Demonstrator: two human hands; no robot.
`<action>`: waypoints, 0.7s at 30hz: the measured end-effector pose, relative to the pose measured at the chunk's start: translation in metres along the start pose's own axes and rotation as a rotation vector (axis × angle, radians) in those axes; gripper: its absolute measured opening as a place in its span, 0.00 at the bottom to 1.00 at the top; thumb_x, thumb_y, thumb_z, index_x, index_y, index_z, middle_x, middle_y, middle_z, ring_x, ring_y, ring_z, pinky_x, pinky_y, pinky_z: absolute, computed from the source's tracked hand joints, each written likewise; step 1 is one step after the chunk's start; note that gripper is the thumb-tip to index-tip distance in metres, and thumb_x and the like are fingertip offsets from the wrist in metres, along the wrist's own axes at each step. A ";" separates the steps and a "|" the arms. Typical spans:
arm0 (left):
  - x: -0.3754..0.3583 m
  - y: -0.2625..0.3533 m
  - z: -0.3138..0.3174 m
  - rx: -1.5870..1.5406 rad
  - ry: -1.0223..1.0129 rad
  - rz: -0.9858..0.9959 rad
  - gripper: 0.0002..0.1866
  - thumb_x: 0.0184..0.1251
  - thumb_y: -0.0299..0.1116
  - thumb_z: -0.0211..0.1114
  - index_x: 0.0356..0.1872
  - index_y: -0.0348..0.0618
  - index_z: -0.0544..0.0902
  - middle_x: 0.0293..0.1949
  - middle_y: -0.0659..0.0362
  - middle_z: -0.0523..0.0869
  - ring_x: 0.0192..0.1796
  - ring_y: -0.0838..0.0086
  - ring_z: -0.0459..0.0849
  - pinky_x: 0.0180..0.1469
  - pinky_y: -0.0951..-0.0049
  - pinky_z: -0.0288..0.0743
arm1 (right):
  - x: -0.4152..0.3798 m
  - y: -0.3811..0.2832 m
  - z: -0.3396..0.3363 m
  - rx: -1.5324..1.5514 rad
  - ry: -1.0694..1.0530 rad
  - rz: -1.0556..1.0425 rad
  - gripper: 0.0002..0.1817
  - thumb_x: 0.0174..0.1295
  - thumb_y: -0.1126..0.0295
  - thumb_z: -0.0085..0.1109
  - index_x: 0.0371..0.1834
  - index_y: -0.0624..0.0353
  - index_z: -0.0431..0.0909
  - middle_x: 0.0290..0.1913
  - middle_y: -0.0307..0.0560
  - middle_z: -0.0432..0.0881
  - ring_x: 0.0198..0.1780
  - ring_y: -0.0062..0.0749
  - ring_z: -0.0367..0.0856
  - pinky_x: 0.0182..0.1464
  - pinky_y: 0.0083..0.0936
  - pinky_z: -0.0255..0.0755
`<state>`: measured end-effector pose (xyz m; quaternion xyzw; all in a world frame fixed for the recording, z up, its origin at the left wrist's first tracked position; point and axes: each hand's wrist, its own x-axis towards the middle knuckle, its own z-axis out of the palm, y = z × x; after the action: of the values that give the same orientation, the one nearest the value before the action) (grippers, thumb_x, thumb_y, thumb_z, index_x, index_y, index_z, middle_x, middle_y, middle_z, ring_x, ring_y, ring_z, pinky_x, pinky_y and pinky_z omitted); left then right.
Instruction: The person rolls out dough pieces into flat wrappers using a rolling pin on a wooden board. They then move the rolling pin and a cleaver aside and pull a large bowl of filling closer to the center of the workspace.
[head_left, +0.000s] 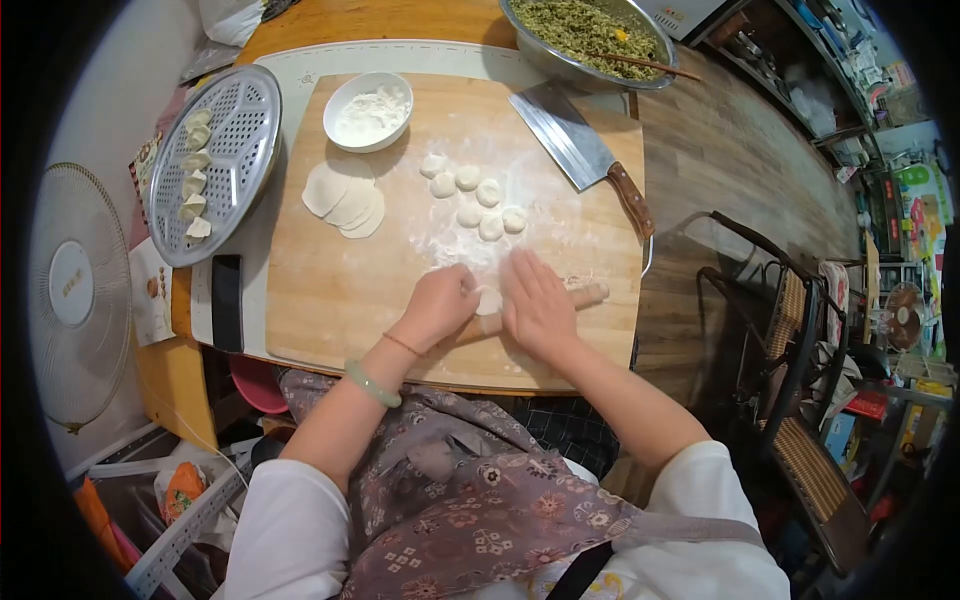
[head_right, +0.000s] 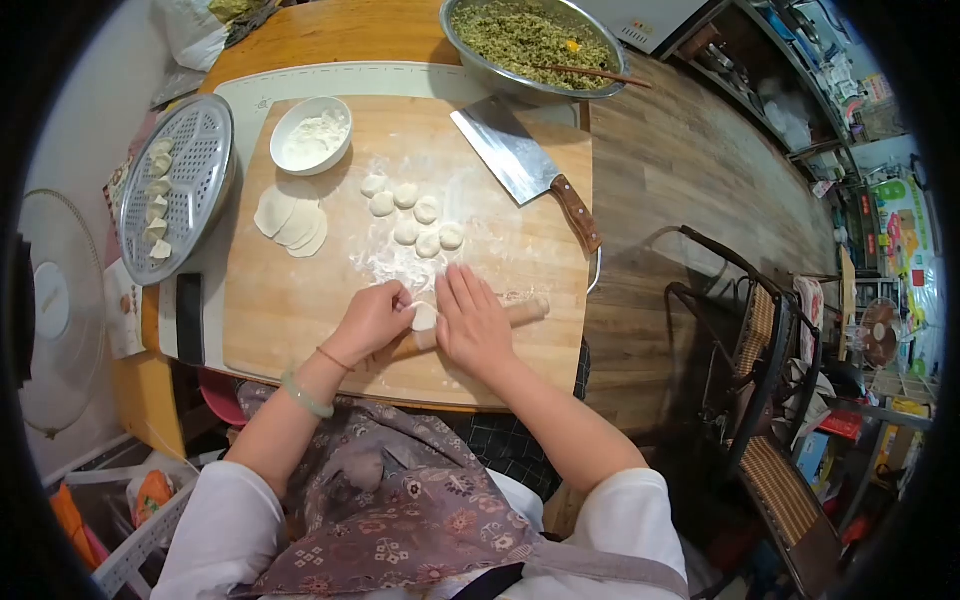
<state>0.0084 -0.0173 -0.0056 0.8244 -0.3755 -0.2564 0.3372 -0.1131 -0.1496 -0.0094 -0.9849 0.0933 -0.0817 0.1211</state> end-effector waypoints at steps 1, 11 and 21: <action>-0.002 0.002 -0.001 -0.001 0.020 -0.035 0.08 0.53 0.34 0.66 0.27 0.39 0.81 0.25 0.50 0.82 0.31 0.57 0.82 0.35 0.63 0.75 | 0.009 -0.002 -0.001 -0.009 0.046 0.010 0.29 0.59 0.67 0.51 0.64 0.68 0.63 0.65 0.63 0.64 0.67 0.53 0.62 0.67 0.41 0.56; 0.000 -0.002 -0.012 0.004 -0.056 -0.050 0.07 0.56 0.31 0.62 0.30 0.39 0.80 0.26 0.49 0.83 0.31 0.54 0.81 0.36 0.60 0.75 | -0.016 -0.014 -0.010 0.069 -0.025 -0.005 0.28 0.57 0.69 0.51 0.61 0.69 0.65 0.65 0.63 0.65 0.67 0.55 0.62 0.65 0.43 0.60; 0.010 -0.006 -0.011 0.091 0.000 0.100 0.05 0.57 0.30 0.61 0.29 0.39 0.80 0.27 0.49 0.83 0.31 0.55 0.82 0.35 0.63 0.75 | 0.000 -0.011 0.006 0.038 0.060 0.026 0.29 0.55 0.69 0.53 0.61 0.69 0.65 0.64 0.63 0.66 0.64 0.54 0.65 0.63 0.42 0.62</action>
<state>0.0240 -0.0183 -0.0050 0.8190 -0.4275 -0.2217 0.3119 -0.1098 -0.1381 -0.0127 -0.9782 0.1079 -0.1113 0.1380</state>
